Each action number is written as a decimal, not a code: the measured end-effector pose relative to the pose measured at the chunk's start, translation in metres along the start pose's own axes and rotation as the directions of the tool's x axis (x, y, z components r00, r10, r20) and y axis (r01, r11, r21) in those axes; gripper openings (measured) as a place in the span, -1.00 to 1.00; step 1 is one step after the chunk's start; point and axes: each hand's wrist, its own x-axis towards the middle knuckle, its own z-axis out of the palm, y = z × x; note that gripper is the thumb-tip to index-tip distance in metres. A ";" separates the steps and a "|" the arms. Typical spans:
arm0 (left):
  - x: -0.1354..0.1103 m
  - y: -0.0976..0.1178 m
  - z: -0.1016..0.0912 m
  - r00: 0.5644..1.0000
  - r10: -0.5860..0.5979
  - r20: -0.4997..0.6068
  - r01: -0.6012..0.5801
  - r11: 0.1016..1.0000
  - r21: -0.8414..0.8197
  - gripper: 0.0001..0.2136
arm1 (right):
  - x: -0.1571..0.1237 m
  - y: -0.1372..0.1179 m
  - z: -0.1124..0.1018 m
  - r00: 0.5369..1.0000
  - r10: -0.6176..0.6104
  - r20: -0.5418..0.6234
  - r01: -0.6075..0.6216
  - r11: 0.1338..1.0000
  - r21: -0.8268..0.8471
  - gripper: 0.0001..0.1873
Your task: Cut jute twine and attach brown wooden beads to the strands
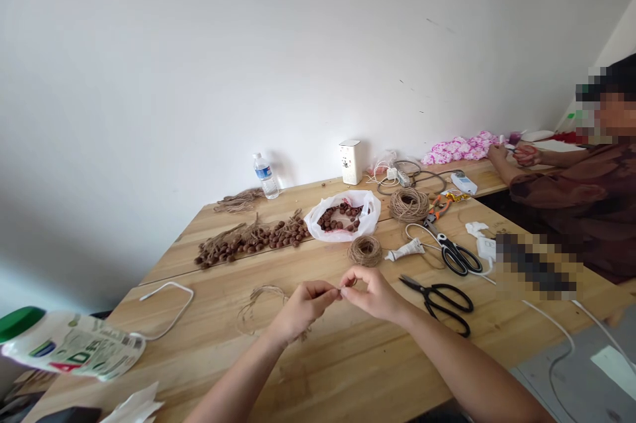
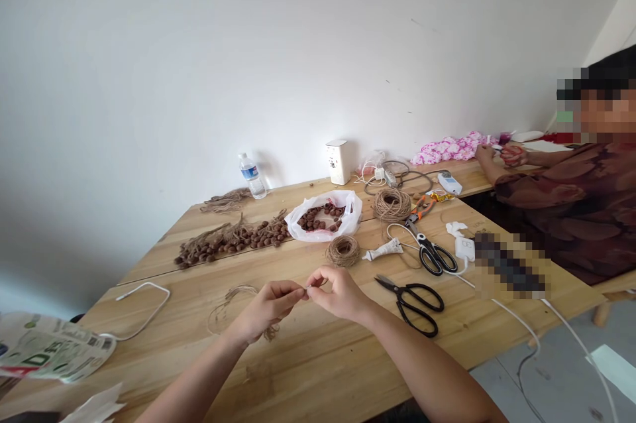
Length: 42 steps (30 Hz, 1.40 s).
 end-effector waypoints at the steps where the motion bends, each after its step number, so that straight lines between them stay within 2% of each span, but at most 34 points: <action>1: 0.001 -0.001 -0.001 0.999 -0.044 0.002 0.044 0.996 -0.072 -0.65 | 0.000 -0.001 -0.003 1.000 0.015 0.019 -0.014 1.000 -0.016 -0.90; 4: 0.002 -0.003 -0.004 0.995 -0.101 -0.009 0.096 0.968 -0.230 -0.62 | -0.002 -0.007 -0.020 0.997 -0.034 0.076 0.048 0.981 -0.187 -0.85; 6: 0.002 -0.002 -0.006 0.994 -0.109 -0.025 0.098 0.955 -0.279 -0.60 | -0.009 -0.010 -0.036 0.992 -0.074 0.103 0.110 0.902 -0.417 -0.80; 7: 0.002 -0.001 -0.006 0.993 -0.111 -0.032 0.097 0.951 -0.294 -0.59 | -0.015 -0.010 -0.045 0.994 -0.055 0.098 0.100 0.829 -0.551 -0.78; 9: 0.003 0.000 -0.007 0.993 -0.111 -0.041 0.092 0.944 -0.318 -0.59 | -0.033 -0.004 -0.060 0.996 0.084 0.005 -0.049 0.624 -0.780 -0.80; 10: 0.003 0.001 -0.007 0.993 -0.109 -0.044 0.089 0.940 -0.330 -0.59 | -0.044 0.002 -0.067 0.981 0.180 -0.076 -0.158 0.502 -0.850 -0.78; 12: 0.003 0.002 -0.007 0.993 -0.111 -0.042 0.089 0.932 -0.350 -0.59 | -0.067 0.017 -0.075 0.914 0.338 -0.226 -0.329 0.287 -0.900 -0.68; 13: 0.004 0.002 -0.007 0.993 -0.113 -0.039 0.092 0.929 -0.359 -0.59 | -0.079 0.025 -0.078 0.891 0.373 -0.258 -0.354 0.219 -0.909 -0.63; 15: 0.005 0.001 -0.006 0.993 -0.116 -0.029 0.096 0.919 -0.382 -0.59 | -0.100 0.037 -0.081 0.896 0.360 -0.259 -0.334 0.163 -0.928 -0.55; 19: 0.005 -0.002 -0.007 0.993 -0.122 -0.003 0.108 0.889 -0.445 -0.58 | -0.119 0.042 -0.085 0.898 0.362 -0.249 -0.322 0.157 -0.934 -0.49; 21: 0.005 -0.003 -0.008 0.992 -0.124 0.025 0.121 0.875 -0.468 -0.58 | -0.119 0.040 -0.091 0.888 0.401 -0.227 -0.332 0.215 -0.918 -0.48; 23: 0.005 -0.003 -0.010 0.991 -0.119 0.057 0.131 0.865 -0.484 -0.59 | -0.116 0.038 -0.098 0.881 0.427 -0.203 -0.364 0.341 -0.867 -0.44; 25: 0.005 -0.003 -0.010 0.991 -0.105 0.080 0.131 0.855 -0.502 -0.60 | -0.115 0.037 -0.104 0.866 0.471 -0.167 -0.438 0.553 -0.708 -0.45; 27: 0.006 -0.003 -0.010 0.994 -0.080 0.078 0.109 0.851 -0.513 -0.61 | -0.114 0.033 -0.103 0.838 0.544 -0.047 -0.525 0.778 -0.346 -0.54; 28: 0.006 -0.003 -0.009 0.995 -0.071 0.069 0.096 0.852 -0.515 -0.61 | -0.113 0.029 -0.099 0.823 0.566 0.043 -0.560 0.822 -0.099 -0.56; 29: 0.007 -0.004 -0.008 0.996 -0.066 0.058 0.086 0.851 -0.517 -0.61 | -0.113 0.025 -0.093 0.814 0.565 0.139 -0.581 0.801 0.148 -0.54; 30: 0.007 -0.004 -0.007 0.996 -0.067 0.053 0.085 0.849 -0.521 -0.61 | -0.111 0.020 -0.085 0.813 0.537 0.228 -0.582 0.731 0.357 -0.46; 32: 0.008 -0.006 -0.006 0.993 -0.085 0.077 0.113 0.837 -0.536 -0.61 | -0.107 0.010 -0.066 0.824 0.434 0.364 -0.565 0.568 0.598 -0.27; 33: 0.008 -0.007 -0.006 0.991 -0.095 0.098 0.134 0.827 -0.547 -0.61 | -0.104 0.005 -0.055 0.829 0.376 0.415 -0.559 0.521 0.645 -0.21; 35: 0.008 -0.008 -0.006 0.986 -0.110 0.125 0.161 0.813 -0.559 -0.61 | -0.097 -0.001 -0.035 0.836 0.299 0.461 -0.549 0.486 0.680 -0.22; 38: 0.006 -0.006 -0.006 0.990 -0.105 0.098 0.142 0.811 -0.567 -0.63 | -0.087 -0.004 -0.014 0.842 0.270 0.466 -0.536 0.508 0.674 -0.27; 42: 0.004 0.000 -0.002 0.997 -0.055 0.059 0.080 0.813 -0.576 -0.68 | -0.079 -0.001 0.003 0.843 0.239 0.482 -0.531 0.518 0.671 -0.25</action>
